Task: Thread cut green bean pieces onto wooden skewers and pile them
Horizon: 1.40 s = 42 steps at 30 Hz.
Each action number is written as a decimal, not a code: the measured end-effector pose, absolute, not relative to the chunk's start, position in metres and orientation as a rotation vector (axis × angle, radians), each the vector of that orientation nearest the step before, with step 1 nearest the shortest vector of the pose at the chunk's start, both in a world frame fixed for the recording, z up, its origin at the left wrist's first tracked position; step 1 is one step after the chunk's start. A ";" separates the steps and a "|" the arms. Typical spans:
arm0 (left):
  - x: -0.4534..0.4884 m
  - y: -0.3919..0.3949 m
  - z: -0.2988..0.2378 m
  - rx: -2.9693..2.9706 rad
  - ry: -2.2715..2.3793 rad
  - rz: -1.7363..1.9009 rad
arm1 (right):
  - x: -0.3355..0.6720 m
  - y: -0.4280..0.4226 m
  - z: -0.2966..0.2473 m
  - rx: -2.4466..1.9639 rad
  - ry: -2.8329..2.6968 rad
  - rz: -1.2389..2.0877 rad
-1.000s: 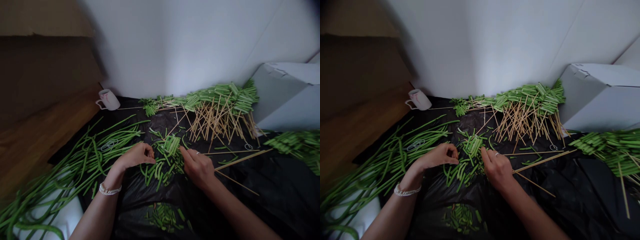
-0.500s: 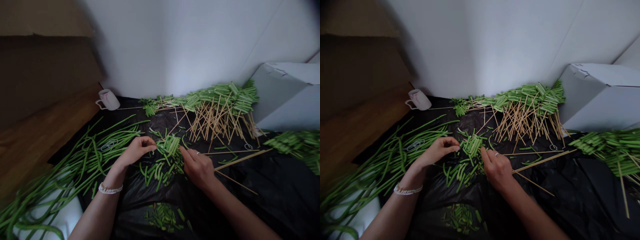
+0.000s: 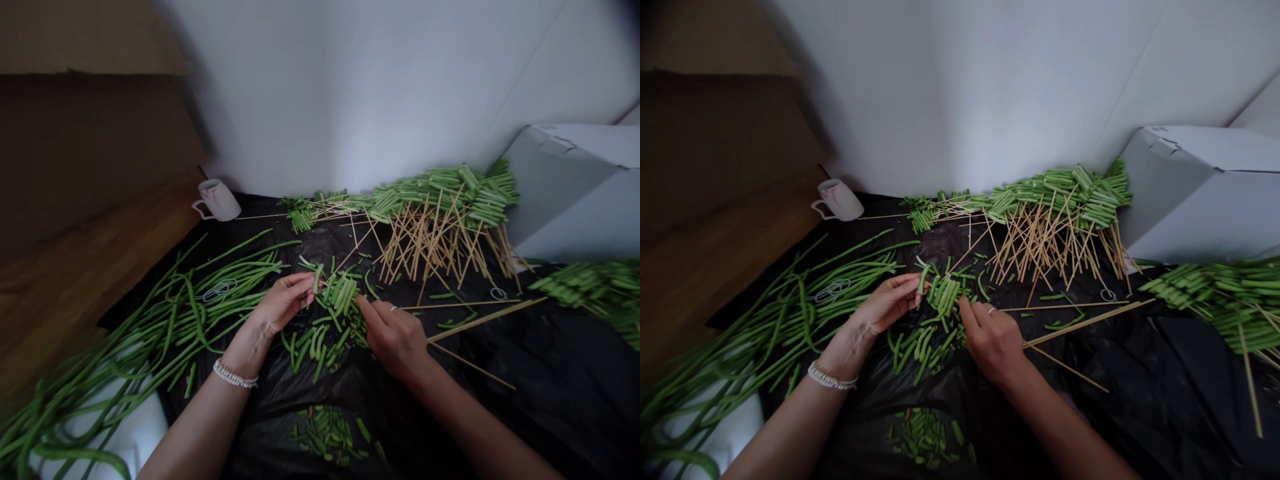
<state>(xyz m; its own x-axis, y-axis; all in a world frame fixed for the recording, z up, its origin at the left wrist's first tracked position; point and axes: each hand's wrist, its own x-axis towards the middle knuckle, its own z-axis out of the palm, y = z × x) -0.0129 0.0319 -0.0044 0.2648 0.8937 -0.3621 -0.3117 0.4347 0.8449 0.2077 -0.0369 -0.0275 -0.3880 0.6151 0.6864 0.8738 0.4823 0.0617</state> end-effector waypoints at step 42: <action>-0.008 0.028 -0.009 0.898 1.096 0.947 | 0.206 -0.038 -0.027 -1.212 -2.154 -0.504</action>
<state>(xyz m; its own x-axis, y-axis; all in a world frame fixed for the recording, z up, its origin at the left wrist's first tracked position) -0.0078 0.0283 -0.0089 0.1816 0.9347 -0.3054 -0.1674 0.3354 0.9271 0.2060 -0.0384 -0.0272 -0.3957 0.6285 0.6696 0.8602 0.5090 0.0306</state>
